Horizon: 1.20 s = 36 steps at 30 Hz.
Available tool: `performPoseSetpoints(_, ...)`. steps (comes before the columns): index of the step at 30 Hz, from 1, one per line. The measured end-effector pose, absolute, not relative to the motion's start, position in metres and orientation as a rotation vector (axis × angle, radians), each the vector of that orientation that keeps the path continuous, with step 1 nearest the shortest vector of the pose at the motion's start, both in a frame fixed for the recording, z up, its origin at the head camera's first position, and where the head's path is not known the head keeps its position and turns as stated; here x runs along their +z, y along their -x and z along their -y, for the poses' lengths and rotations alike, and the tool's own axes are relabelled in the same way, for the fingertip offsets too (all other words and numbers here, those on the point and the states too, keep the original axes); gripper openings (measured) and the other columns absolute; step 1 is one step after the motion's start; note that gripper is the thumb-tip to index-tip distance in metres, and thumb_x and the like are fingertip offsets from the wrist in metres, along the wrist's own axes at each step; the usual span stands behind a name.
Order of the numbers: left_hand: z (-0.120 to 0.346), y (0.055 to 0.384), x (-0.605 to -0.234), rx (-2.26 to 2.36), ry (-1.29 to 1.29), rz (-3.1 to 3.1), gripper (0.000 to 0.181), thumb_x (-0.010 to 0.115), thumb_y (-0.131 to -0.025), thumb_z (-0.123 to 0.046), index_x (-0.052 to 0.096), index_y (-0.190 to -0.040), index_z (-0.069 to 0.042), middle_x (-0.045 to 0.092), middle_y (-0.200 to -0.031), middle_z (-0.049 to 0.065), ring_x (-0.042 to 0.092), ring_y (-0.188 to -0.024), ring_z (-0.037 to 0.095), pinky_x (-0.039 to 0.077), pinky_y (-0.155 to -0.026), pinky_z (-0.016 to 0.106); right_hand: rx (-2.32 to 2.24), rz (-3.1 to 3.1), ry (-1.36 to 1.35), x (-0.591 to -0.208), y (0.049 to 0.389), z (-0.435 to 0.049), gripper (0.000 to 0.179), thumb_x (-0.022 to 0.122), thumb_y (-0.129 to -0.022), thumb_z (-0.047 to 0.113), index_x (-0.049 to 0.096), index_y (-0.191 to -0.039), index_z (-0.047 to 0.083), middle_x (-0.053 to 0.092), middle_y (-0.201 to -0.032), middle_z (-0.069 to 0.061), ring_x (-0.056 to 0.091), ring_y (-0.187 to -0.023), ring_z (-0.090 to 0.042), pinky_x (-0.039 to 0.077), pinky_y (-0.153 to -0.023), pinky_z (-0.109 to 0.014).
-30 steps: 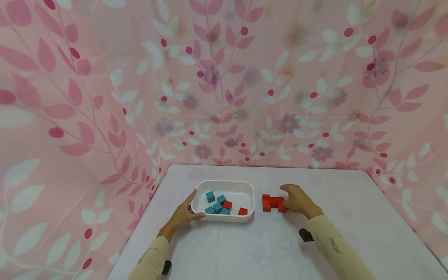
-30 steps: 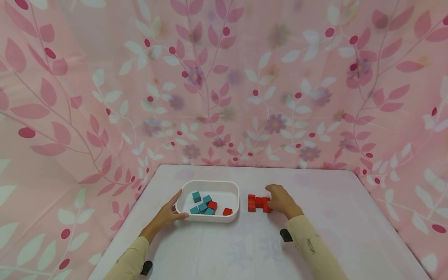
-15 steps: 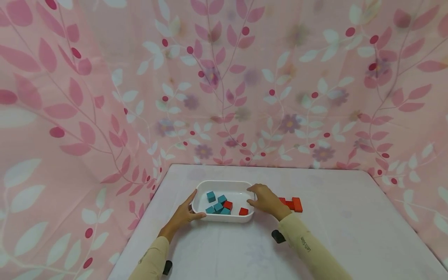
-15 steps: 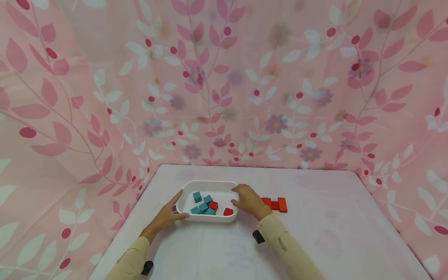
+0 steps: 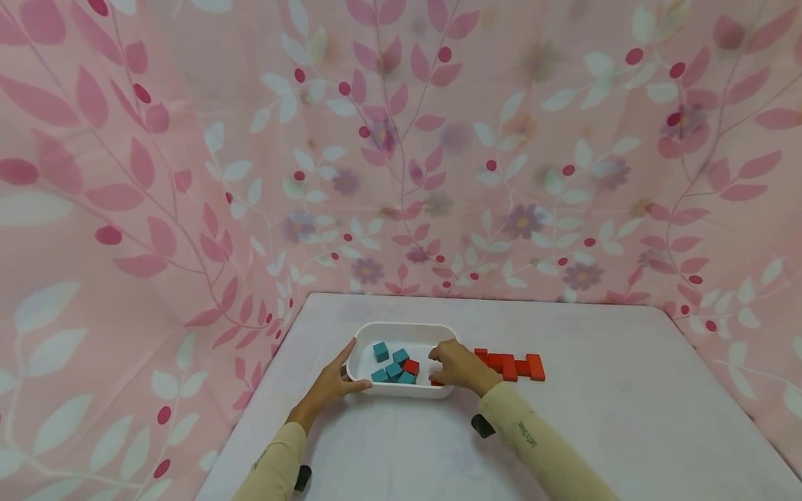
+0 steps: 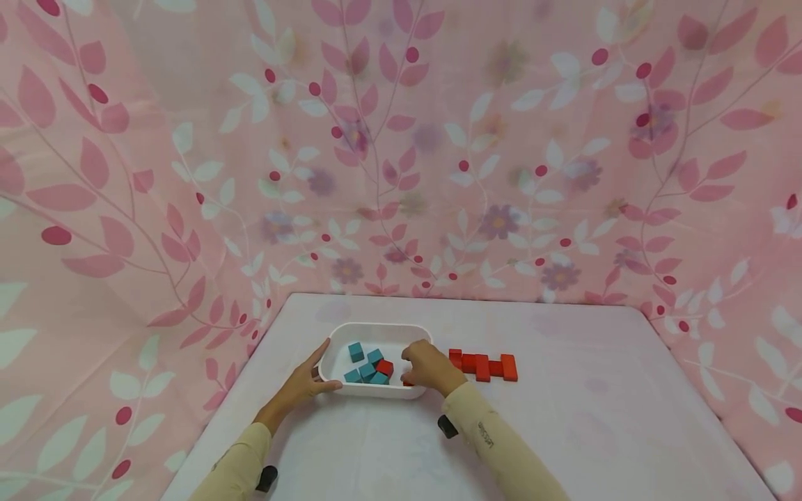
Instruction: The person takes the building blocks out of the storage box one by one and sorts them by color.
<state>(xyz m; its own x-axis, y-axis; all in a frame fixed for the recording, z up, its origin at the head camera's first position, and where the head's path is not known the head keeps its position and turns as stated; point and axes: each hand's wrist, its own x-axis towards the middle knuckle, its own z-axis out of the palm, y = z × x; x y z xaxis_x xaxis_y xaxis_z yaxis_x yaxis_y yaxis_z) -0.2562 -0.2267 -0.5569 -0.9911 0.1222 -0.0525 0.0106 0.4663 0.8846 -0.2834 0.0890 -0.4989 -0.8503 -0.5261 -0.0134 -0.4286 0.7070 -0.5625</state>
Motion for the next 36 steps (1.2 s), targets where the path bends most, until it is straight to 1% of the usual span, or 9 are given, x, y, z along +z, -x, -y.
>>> performPoseSetpoints(3, 0.227, 0.256, -0.557, 1.574, -0.119, -2.590, 0.109, 0.086, -0.071, -0.040, 0.019, -0.156, -0.034, 0.022, -0.161, 0.006, 0.036, -0.138, 0.038, 0.043, -0.101, 0.045, -0.801, -2.734, 0.776, -0.501, 0.286, -0.086, 0.044, 0.083, -0.079, 0.021, 0.071, -0.116, 0.003, 0.068, -0.105, -0.009, 0.058, -0.095, -0.022, 0.058, -0.077, -0.035)
performPoseSetpoints(6, 0.227, 0.256, -0.556, 1.569, -0.127, -2.591, 0.108, 0.086, -0.072, -0.040, 0.019, -0.157, -0.033, 0.022, -0.160, 0.007, 0.038, -0.137, 0.039, 0.044, -0.101, 0.046, -0.766, -2.730, 0.800, -0.500, 0.288, -0.083, 0.038, 0.084, -0.078, 0.021, 0.073, -0.110, 0.002, 0.068, -0.095, -0.008, 0.056, -0.087, -0.021, 0.058, -0.072, -0.032)
performPoseSetpoints(9, 0.227, 0.255, -0.555, 1.558, -0.115, -2.583, 0.109, 0.085, -0.072, -0.040, 0.017, -0.157, -0.034, 0.023, -0.160, 0.006, 0.039, -0.136, 0.038, 0.044, -0.101, 0.046, -0.737, -2.719, 0.805, -0.500, 0.288, -0.081, 0.033, 0.085, -0.077, 0.019, 0.075, -0.103, 0.003, 0.066, -0.086, -0.005, 0.055, -0.079, -0.018, 0.057, -0.066, -0.029)
performPoseSetpoints(12, 0.226, 0.255, -0.555, 1.555, -0.120, -2.588, 0.109, 0.085, -0.072, -0.042, 0.017, -0.157, -0.033, 0.022, -0.160, 0.007, 0.038, -0.137, 0.039, 0.043, -0.101, 0.047, -0.709, -2.713, 0.808, -0.500, 0.289, -0.080, 0.028, 0.085, -0.076, 0.015, 0.076, -0.099, 0.004, 0.066, -0.081, -0.003, 0.056, -0.072, -0.016, 0.057, -0.065, -0.028)
performPoseSetpoints(16, 0.226, 0.255, -0.555, 1.566, -0.128, -2.586, 0.110, 0.085, -0.071, -0.043, 0.017, -0.157, -0.034, 0.021, -0.161, 0.006, 0.037, -0.137, 0.038, 0.043, -0.102, 0.046, -0.681, -2.714, 0.823, -0.501, 0.292, -0.078, 0.024, 0.085, -0.075, 0.013, 0.076, -0.096, 0.004, 0.066, -0.078, -0.001, 0.056, -0.067, -0.014, 0.058, -0.065, -0.028)
performPoseSetpoints(24, 0.227, 0.256, -0.556, 1.570, -0.128, -2.589, 0.110, 0.085, -0.070, -0.043, 0.018, -0.157, -0.033, 0.022, -0.161, 0.006, 0.037, -0.137, 0.038, 0.043, -0.101, 0.046, -0.699, -2.709, 0.832, -0.504, 0.293, -0.077, 0.021, 0.085, -0.075, 0.010, 0.075, -0.093, 0.005, 0.067, -0.077, -0.002, 0.056, -0.065, -0.013, 0.058, -0.066, -0.029)
performPoseSetpoints(27, 0.227, 0.256, -0.557, 1.558, -0.134, -2.598, 0.111, 0.085, -0.070, -0.043, 0.017, -0.157, -0.032, 0.022, -0.160, 0.008, 0.038, -0.137, 0.039, 0.044, -0.101, 0.046, -0.706, -2.708, 0.833, -0.504, 0.292, -0.078, 0.021, 0.084, -0.075, 0.010, 0.075, -0.094, 0.004, 0.066, -0.077, -0.002, 0.056, -0.066, -0.014, 0.057, -0.064, -0.028)
performPoseSetpoints(33, 0.227, 0.254, -0.555, 1.550, -0.123, -2.594, 0.111, 0.085, -0.070, -0.044, 0.016, -0.157, -0.034, 0.021, -0.161, 0.005, 0.037, -0.137, 0.038, 0.043, -0.101, 0.046, -0.726, -2.721, 0.847, -0.502, 0.289, -0.080, 0.024, 0.084, -0.077, 0.012, 0.076, -0.098, 0.005, 0.065, -0.080, 0.000, 0.055, -0.071, -0.015, 0.056, -0.064, -0.025)
performPoseSetpoints(36, 0.227, 0.254, -0.554, 1.557, -0.116, -2.591, 0.111, 0.085, -0.070, -0.045, 0.017, -0.157, -0.034, 0.021, -0.161, 0.005, 0.037, -0.138, 0.038, 0.043, -0.101, 0.045, -0.758, -2.713, 0.842, -0.498, 0.287, -0.082, 0.027, 0.084, -0.077, 0.013, 0.075, -0.101, 0.004, 0.066, -0.081, 0.000, 0.056, -0.073, -0.015, 0.056, -0.064, -0.026)
